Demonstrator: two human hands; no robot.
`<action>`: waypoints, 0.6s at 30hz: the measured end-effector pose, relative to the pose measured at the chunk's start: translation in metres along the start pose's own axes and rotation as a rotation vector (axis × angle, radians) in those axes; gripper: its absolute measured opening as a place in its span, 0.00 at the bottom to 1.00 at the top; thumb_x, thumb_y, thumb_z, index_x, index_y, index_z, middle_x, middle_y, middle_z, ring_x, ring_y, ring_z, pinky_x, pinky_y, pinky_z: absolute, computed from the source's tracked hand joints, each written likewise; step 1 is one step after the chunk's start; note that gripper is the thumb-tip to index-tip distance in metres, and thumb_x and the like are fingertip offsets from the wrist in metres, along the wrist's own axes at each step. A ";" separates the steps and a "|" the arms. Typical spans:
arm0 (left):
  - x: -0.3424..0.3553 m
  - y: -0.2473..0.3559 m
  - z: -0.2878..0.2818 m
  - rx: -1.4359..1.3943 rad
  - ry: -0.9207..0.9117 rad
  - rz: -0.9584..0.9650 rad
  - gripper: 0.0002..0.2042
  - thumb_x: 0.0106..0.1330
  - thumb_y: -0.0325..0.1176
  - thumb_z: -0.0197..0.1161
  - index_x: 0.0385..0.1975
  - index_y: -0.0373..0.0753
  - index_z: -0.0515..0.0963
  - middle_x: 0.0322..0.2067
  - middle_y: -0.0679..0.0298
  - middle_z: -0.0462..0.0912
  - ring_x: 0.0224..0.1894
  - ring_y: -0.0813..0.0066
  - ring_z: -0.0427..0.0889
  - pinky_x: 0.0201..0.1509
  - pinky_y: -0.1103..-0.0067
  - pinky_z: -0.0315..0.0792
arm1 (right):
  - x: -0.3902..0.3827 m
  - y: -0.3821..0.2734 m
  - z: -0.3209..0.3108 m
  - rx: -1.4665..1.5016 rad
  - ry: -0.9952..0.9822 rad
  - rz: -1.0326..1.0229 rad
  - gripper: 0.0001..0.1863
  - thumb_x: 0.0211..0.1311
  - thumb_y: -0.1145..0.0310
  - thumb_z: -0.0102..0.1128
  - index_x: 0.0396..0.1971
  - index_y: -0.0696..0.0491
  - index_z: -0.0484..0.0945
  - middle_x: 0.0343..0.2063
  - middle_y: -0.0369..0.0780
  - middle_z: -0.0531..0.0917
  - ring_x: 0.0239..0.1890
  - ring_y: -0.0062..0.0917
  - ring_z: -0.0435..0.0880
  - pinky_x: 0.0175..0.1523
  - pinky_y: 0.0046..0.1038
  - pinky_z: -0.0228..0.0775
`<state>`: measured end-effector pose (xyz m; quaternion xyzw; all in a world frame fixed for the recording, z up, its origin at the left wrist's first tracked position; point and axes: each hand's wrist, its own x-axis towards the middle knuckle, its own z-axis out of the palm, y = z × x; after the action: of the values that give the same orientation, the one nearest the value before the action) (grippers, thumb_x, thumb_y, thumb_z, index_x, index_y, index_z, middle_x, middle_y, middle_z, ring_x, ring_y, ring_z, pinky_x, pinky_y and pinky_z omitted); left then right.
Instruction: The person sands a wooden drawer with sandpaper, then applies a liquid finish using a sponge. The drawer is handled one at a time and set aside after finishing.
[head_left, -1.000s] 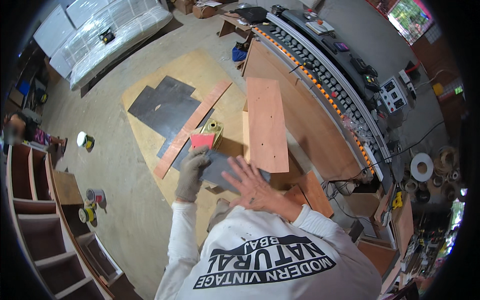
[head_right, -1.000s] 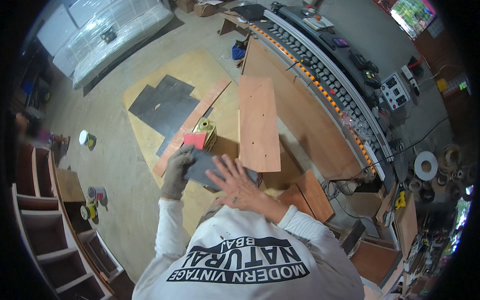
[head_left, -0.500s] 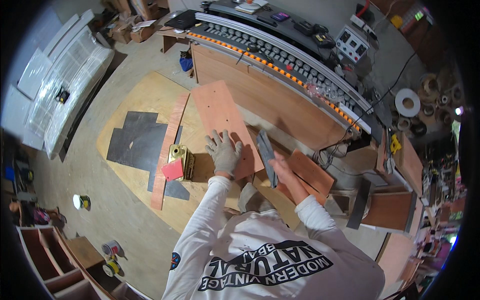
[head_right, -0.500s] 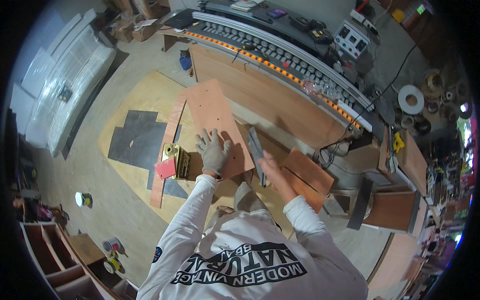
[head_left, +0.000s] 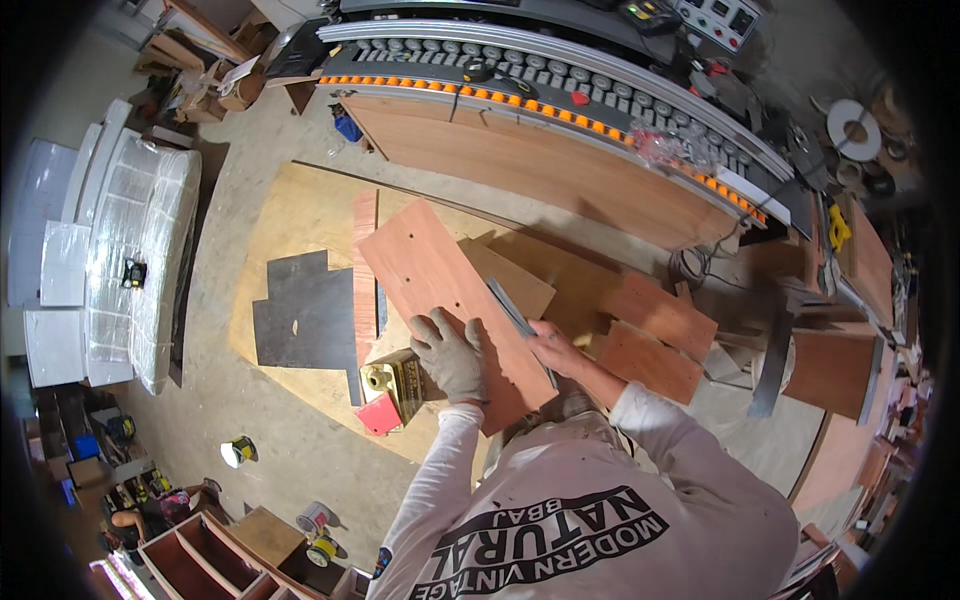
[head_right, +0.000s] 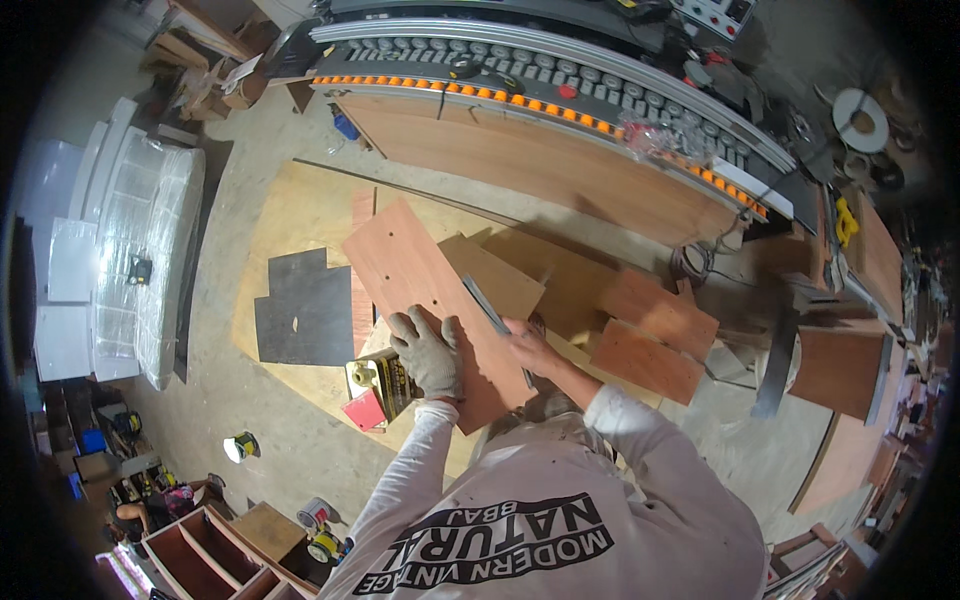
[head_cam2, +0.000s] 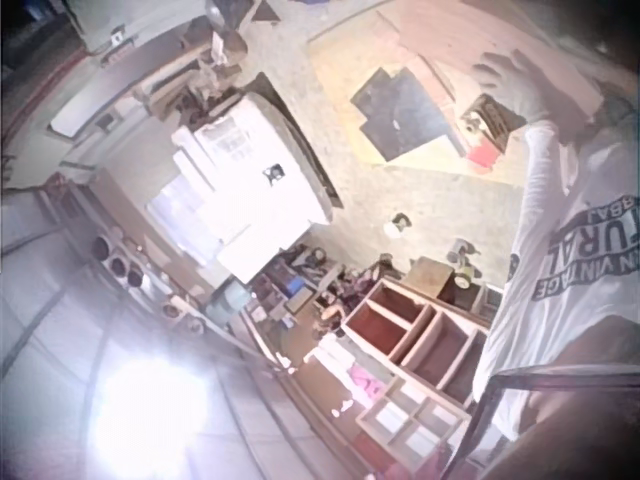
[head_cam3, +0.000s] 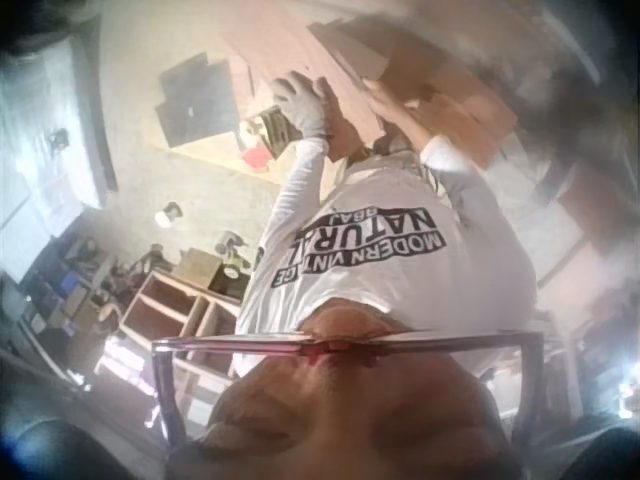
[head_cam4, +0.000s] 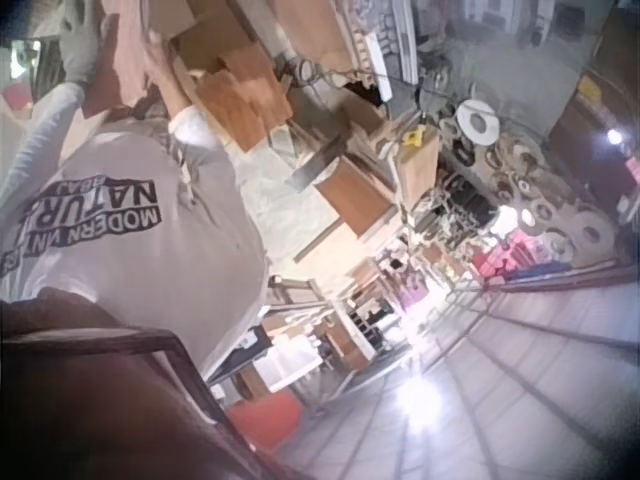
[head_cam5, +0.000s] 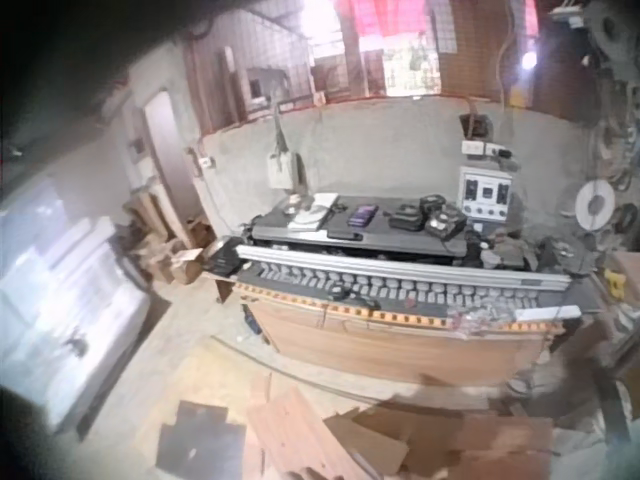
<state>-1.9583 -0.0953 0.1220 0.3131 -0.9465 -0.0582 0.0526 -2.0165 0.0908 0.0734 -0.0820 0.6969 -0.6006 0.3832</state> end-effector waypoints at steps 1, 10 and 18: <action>0.002 0.000 0.000 0.029 -0.037 -0.016 0.36 0.73 0.62 0.53 0.69 0.37 0.66 0.70 0.39 0.61 0.64 0.30 0.66 0.66 0.46 0.68 | 0.028 -0.005 -0.002 -0.040 -0.044 -0.038 0.24 0.65 0.75 0.47 0.60 0.59 0.77 0.44 0.33 0.82 0.46 0.17 0.76 0.54 0.25 0.71; 0.012 0.000 -0.011 -0.003 -0.061 0.004 0.35 0.72 0.61 0.56 0.67 0.38 0.67 0.68 0.42 0.62 0.63 0.28 0.66 0.62 0.45 0.70 | 0.275 -0.106 0.009 0.090 -0.117 -0.093 0.14 0.62 0.76 0.47 0.45 0.57 0.80 0.34 0.30 0.78 0.38 0.17 0.74 0.43 0.26 0.72; 0.017 0.006 -0.024 -0.076 -0.108 -0.068 0.34 0.71 0.59 0.58 0.67 0.39 0.67 0.69 0.43 0.62 0.66 0.26 0.63 0.64 0.42 0.67 | 0.229 -0.086 0.017 0.018 0.005 -0.247 0.20 0.70 0.71 0.49 0.59 0.60 0.76 0.46 0.38 0.82 0.48 0.22 0.76 0.55 0.28 0.72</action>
<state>-1.9717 -0.1025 0.1477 0.3390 -0.9339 -0.1128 0.0112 -2.1946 -0.0769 0.0513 -0.1625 0.6768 -0.6498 0.3053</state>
